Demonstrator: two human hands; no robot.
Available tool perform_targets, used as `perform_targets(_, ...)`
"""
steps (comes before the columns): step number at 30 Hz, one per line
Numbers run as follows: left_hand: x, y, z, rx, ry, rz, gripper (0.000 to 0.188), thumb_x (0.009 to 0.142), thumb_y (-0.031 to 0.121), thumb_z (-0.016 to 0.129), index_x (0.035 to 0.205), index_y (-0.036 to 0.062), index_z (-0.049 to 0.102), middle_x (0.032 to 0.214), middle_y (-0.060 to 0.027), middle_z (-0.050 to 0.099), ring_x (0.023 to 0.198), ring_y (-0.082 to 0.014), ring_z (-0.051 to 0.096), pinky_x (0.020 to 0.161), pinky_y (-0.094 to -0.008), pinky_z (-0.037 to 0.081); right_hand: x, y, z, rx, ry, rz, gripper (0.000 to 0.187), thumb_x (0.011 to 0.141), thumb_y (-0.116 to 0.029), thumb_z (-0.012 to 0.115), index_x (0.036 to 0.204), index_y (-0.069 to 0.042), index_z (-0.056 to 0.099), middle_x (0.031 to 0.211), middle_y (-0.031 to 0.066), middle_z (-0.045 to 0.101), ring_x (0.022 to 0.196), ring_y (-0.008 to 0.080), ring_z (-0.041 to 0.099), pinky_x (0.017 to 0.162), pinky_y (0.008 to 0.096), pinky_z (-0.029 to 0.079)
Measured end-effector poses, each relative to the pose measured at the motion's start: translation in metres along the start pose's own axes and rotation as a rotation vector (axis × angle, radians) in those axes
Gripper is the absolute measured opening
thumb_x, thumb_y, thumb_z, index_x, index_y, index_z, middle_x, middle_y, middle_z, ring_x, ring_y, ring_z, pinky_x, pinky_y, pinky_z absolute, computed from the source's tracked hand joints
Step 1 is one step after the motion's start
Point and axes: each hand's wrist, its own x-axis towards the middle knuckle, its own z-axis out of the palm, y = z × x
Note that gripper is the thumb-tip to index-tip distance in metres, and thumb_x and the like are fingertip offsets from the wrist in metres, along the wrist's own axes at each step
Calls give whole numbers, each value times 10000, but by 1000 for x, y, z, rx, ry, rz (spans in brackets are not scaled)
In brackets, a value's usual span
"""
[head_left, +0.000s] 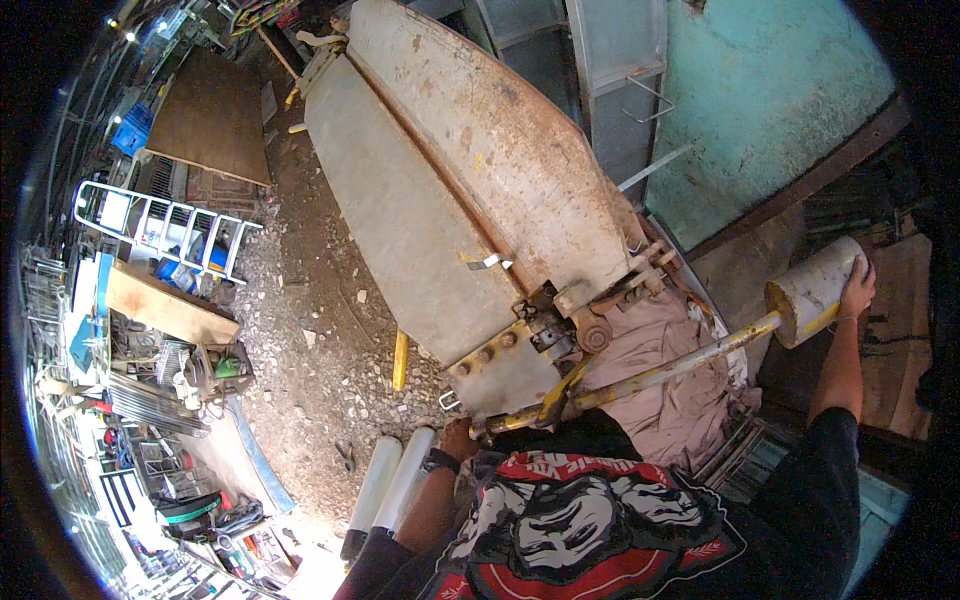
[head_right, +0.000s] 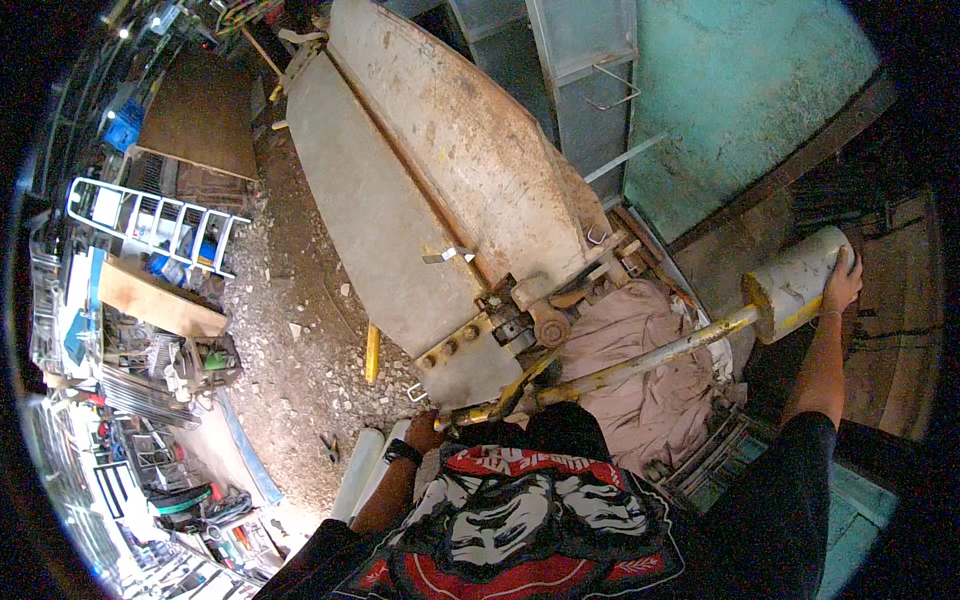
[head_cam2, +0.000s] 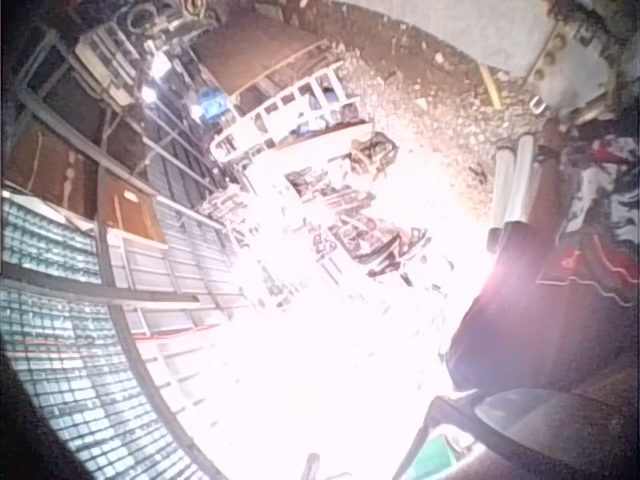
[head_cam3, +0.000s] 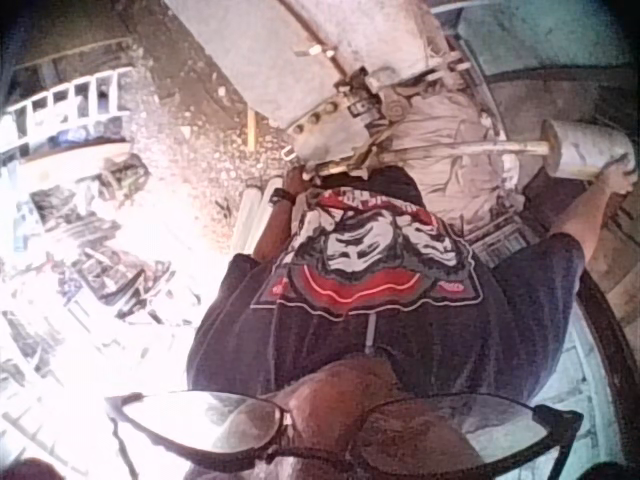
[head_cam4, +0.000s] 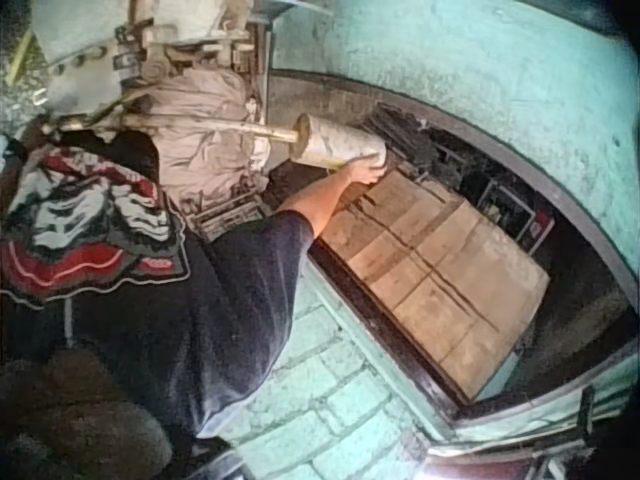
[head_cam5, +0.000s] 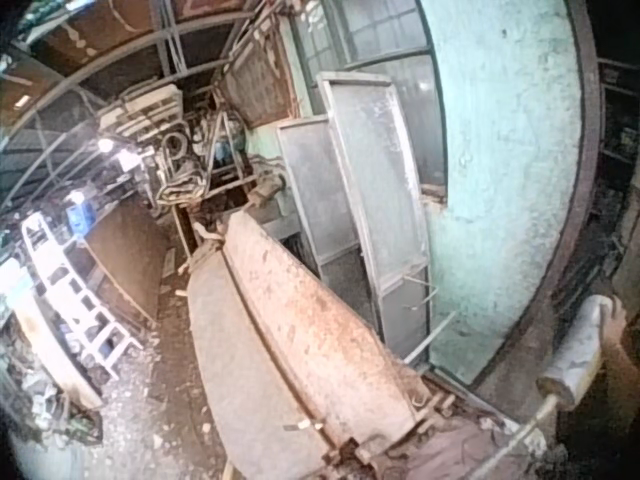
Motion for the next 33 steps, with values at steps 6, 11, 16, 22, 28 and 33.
perform_targets(6, 0, 0, -6, 36, -55, 44, 607, 716, 343, 753, 1199, 23, 574, 1172, -239, 603, 1076, -399, 579, 924, -467, 484, 6, 8, 2, 17, 10, 12, 762, 863, -685, 461, 1433, -181, 419, 1439, 199, 408, 1340, 385, 310, 1090, 527, 218)
perform_targets(11, 0, -7, -1, 22, -58, 16, 641, 701, 387, 771, 1209, 48, 576, 1172, -237, 604, 1076, -403, 579, 902, -478, 491, 4, 7, 9, -14, -42, 30, 775, 852, -693, 466, 1432, -182, 419, 1434, 200, 414, 1325, 391, 338, 1088, 528, 233)
perform_targets(16, -6, 6, -15, 29, -28, 12, 602, 722, 385, 753, 1202, 65, 582, 1144, -235, 615, 1044, -414, 592, 890, -486, 493, 3, 25, 25, -32, -10, 53, 815, 836, -715, 465, 1444, -176, 401, 1447, 199, 396, 1315, 393, 355, 1081, 548, 233)
perform_targets(22, -19, 14, -31, 38, -12, 36, 537, 753, 357, 716, 1175, 56, 577, 1103, -226, 619, 984, -418, 604, 812, -498, 511, 7, 47, 52, -35, -54, 88, 852, 822, -731, 469, 1449, -160, 391, 1430, 228, 400, 1316, 403, 351, 1071, 555, 252)
perform_targets(28, -28, 43, -54, 135, -67, -137, 495, 716, 244, 694, 1166, 62, 596, 1162, -212, 601, 1125, -378, 555, 933, -463, 475, -5, 55, 70, -34, -136, 164, 855, 815, -766, 435, 1459, -207, 375, 1463, 231, 326, 1316, 434, 347, 1090, 531, 261)
perform_targets(33, -30, 37, -46, 158, -16, -129, 474, 693, 174, 682, 1140, 50, 584, 1099, -210, 605, 1092, -389, 554, 920, -465, 474, -3, 61, 75, -34, -143, 166, 829, 815, -750, 452, 1456, -229, 385, 1457, 228, 342, 1319, 427, 341, 1087, 533, 263)
